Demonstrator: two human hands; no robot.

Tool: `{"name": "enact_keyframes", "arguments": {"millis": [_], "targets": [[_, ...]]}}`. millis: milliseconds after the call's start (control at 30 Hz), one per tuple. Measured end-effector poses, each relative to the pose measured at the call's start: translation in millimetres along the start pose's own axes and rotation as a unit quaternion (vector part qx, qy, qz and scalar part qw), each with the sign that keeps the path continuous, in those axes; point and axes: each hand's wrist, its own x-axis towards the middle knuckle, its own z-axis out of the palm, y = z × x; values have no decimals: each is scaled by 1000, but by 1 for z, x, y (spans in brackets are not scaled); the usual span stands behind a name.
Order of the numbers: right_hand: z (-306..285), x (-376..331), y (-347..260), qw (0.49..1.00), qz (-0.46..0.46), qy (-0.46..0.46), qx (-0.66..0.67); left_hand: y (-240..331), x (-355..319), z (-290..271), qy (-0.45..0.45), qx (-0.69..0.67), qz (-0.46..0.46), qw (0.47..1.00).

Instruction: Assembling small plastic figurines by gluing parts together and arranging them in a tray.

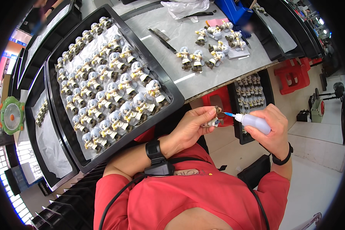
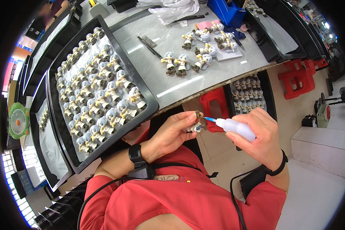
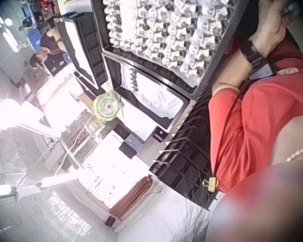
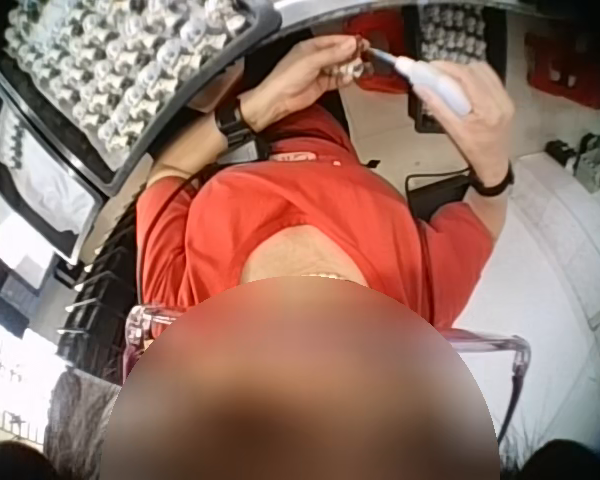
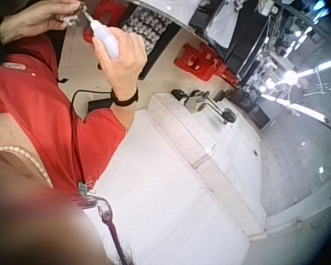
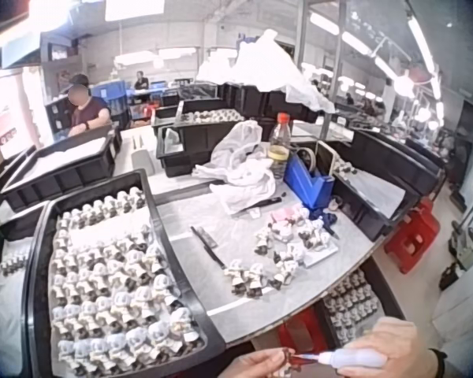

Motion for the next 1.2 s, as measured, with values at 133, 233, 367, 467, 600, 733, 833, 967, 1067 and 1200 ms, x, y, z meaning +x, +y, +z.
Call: {"name": "enact_keyframes", "arguments": {"millis": [133,233,367,467,600,733,833,967,1067,1200], "targets": [[0,2,2,1000,11,-7,-2,2,1,0,-3,2,-4,1000],[-9,1,1,999,32,-12,5,4,-1,2,-6,13,8,1000],[6,-5,36,951,190,92,224,0,-1,-4,11,8,0,1000],[24,-6,90,905,240,158,314,-2,0,-7,9,-2,-3,1000],[42,12,140,875,199,221,382,-3,-2,-7,-6,-11,0,1000],[60,38,181,860,166,289,387,1,-2,-3,21,-9,6,1000],[71,53,206,899,200,287,264,0,1,-12,-4,-24,12,1000],[69,53,231,891,200,295,282,0,4,-7,-36,-20,9,999],[62,53,210,889,181,301,294,1,2,-14,-37,-25,-1,999],[47,55,143,874,202,412,158,-1,-1,-21,-8,-32,-6,999]]}}
